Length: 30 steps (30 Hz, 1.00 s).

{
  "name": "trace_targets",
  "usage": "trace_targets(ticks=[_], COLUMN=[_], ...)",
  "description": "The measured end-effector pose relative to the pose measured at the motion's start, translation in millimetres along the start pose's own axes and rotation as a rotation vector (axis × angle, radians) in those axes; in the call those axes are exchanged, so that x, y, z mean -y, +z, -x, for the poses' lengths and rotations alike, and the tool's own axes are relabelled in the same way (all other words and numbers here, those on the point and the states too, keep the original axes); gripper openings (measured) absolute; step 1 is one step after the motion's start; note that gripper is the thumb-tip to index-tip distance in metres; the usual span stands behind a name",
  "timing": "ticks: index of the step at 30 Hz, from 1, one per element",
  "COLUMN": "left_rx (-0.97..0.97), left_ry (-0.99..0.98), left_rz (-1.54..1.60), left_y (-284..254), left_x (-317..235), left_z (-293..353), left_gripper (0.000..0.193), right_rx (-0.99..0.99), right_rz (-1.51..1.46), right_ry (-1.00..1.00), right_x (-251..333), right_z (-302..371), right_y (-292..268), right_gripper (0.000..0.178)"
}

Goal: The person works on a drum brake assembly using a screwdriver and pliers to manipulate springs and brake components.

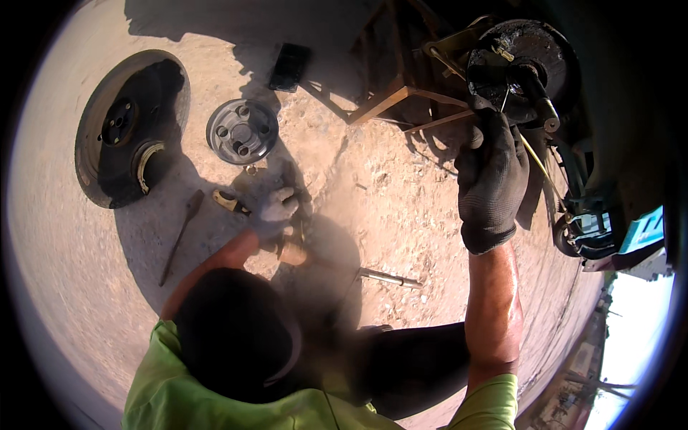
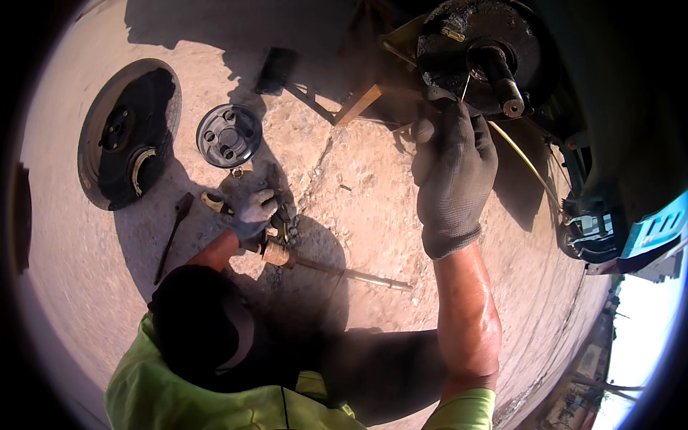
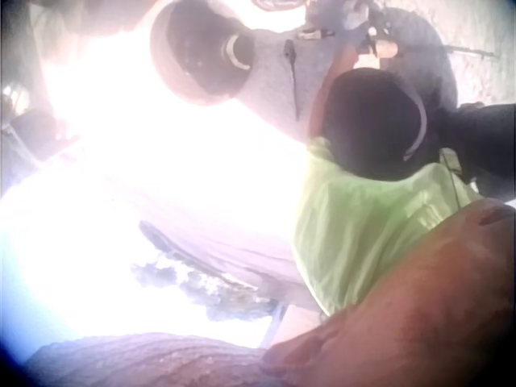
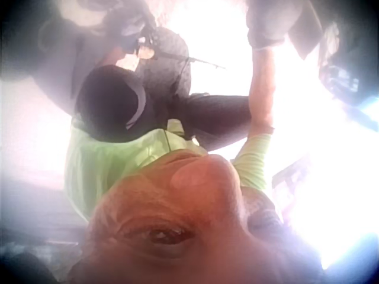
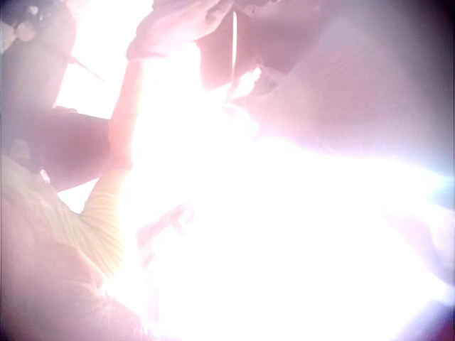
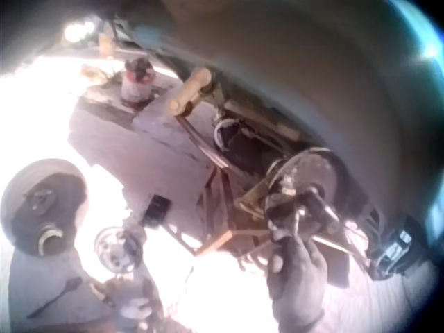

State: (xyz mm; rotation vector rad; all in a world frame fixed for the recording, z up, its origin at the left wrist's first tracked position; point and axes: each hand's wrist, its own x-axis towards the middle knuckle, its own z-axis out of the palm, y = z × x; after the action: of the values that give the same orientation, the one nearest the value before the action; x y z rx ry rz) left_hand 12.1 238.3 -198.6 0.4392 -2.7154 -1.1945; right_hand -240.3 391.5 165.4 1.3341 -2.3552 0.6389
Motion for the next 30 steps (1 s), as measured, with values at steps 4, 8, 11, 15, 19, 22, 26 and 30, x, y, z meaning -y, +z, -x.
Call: trace_targets(ticks=[4,8,11,15,19,22,26,30], left_rx=[0.111,0.041,0.141,0.193,0.008,-0.045,-0.004,-0.030], left_ry=[-0.041,0.148,0.019,-0.021,0.090,0.160,-0.003,0.016], left_rz=[0.257,0.495,0.382,0.235,0.071,-0.059,0.133,0.257], left_y=[27,54,56,31,0,-10,-7,0], left_x=[38,73,77,47,9,-4,-4,2], left_z=[6,12,14,7,0,-2,-2,-2], left_gripper=[0.037,0.048,0.048,0.046,0.024,0.016,0.020,0.025], right_rx=[-0.033,0.016,-0.002,-0.022,0.005,-0.024,-0.019,-0.020], right_rz=[-0.008,-0.322,-0.124,-0.045,-0.393,-0.131,-0.206,-0.098], right_ry=[0.033,0.289,0.143,0.025,0.293,0.058,0.102,0.020], right_x=[-3,-6,-10,-9,-7,-8,-9,-9], right_z=[-2,-5,-7,-3,-1,-2,-3,-5], right_y=[0,-1,0,0,-2,-2,-1,-4], right_gripper=[0.029,0.030,0.030,0.030,0.029,0.029,0.029,0.031])
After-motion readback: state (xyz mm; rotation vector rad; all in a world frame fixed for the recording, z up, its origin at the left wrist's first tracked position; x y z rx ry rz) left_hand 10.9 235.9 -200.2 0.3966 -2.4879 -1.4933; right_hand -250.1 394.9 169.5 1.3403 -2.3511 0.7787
